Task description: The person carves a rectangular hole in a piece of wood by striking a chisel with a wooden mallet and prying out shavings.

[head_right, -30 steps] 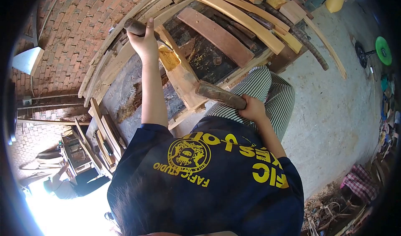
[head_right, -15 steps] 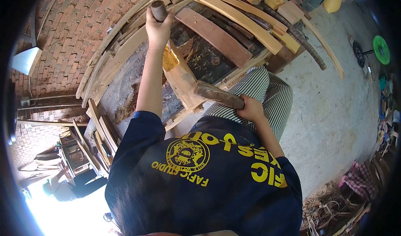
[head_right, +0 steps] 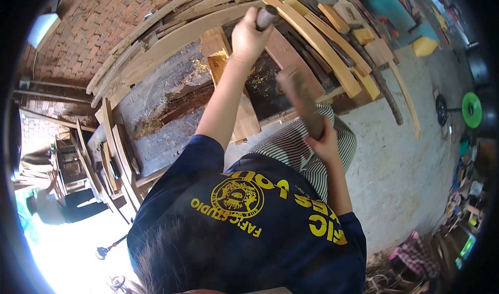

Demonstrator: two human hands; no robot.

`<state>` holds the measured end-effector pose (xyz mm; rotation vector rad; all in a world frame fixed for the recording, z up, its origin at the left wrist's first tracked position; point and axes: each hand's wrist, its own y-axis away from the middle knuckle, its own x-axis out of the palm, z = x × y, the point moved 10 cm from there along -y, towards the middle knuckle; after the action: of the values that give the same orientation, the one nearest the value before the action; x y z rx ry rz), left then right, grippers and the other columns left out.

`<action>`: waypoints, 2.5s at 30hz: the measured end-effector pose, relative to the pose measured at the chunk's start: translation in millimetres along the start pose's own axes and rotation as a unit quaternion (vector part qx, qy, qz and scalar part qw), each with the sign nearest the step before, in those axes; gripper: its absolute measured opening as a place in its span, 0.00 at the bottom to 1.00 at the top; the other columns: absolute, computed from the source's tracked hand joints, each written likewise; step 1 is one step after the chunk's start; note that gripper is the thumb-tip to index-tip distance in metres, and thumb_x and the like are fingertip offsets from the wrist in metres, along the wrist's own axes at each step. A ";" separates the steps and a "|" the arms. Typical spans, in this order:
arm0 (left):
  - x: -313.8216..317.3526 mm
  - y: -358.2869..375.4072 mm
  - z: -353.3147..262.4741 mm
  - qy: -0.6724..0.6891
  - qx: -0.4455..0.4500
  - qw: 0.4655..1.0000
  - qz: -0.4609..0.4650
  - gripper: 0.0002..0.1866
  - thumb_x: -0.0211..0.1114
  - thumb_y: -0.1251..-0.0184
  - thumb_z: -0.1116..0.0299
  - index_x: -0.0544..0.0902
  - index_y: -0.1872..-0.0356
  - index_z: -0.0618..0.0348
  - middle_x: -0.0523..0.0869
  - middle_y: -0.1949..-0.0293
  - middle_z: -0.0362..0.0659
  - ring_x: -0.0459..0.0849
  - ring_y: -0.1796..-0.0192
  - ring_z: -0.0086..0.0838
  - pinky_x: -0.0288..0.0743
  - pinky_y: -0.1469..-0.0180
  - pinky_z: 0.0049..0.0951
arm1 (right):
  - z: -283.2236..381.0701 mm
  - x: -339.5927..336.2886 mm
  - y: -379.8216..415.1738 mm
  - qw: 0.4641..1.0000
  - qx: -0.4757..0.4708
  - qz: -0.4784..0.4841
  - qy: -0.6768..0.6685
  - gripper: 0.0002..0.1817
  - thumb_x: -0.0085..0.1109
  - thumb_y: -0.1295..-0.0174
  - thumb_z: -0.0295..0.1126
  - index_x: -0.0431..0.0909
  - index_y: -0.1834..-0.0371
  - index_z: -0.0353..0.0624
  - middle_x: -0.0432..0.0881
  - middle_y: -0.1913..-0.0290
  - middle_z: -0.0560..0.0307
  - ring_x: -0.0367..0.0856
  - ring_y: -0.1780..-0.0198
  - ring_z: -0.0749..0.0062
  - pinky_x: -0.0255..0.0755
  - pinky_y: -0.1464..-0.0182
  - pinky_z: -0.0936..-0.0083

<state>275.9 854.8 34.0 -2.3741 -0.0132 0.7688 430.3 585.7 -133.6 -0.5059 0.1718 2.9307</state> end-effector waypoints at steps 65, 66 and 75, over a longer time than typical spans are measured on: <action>18.3 7.1 8.5 -0.043 0.021 0.995 0.082 0.14 0.67 0.47 0.64 0.76 0.60 0.49 0.84 0.72 0.45 0.86 0.70 0.42 0.80 0.69 0.40 | 241.8 -41.9 -106.6 0.996 -0.011 -0.066 0.059 0.41 0.59 0.39 0.24 0.52 0.22 0.47 0.77 0.65 0.59 0.70 0.78 0.82 0.67 0.76 0.84; 11.1 4.2 3.8 -0.047 0.020 0.995 0.083 0.14 0.67 0.47 0.64 0.76 0.60 0.49 0.84 0.72 0.45 0.86 0.70 0.42 0.80 0.69 0.40 | 242.0 -41.2 -105.1 0.996 -0.010 -0.063 0.056 0.41 0.59 0.39 0.24 0.52 0.22 0.47 0.77 0.65 0.59 0.70 0.78 0.82 0.67 0.76 0.84; -19.2 -2.0 3.7 0.006 0.017 1.000 -0.015 0.11 0.67 0.50 0.68 0.76 0.65 0.50 0.82 0.74 0.42 0.85 0.71 0.40 0.80 0.70 0.38 | 252.5 -38.3 -92.1 0.996 -0.034 -0.058 0.051 0.41 0.55 0.39 0.22 0.49 0.22 0.45 0.76 0.65 0.57 0.69 0.77 0.81 0.67 0.76 0.84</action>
<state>258.4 854.7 42.8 -2.3422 -0.0297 0.7342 400.8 706.0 107.9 -0.6534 0.0529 2.8066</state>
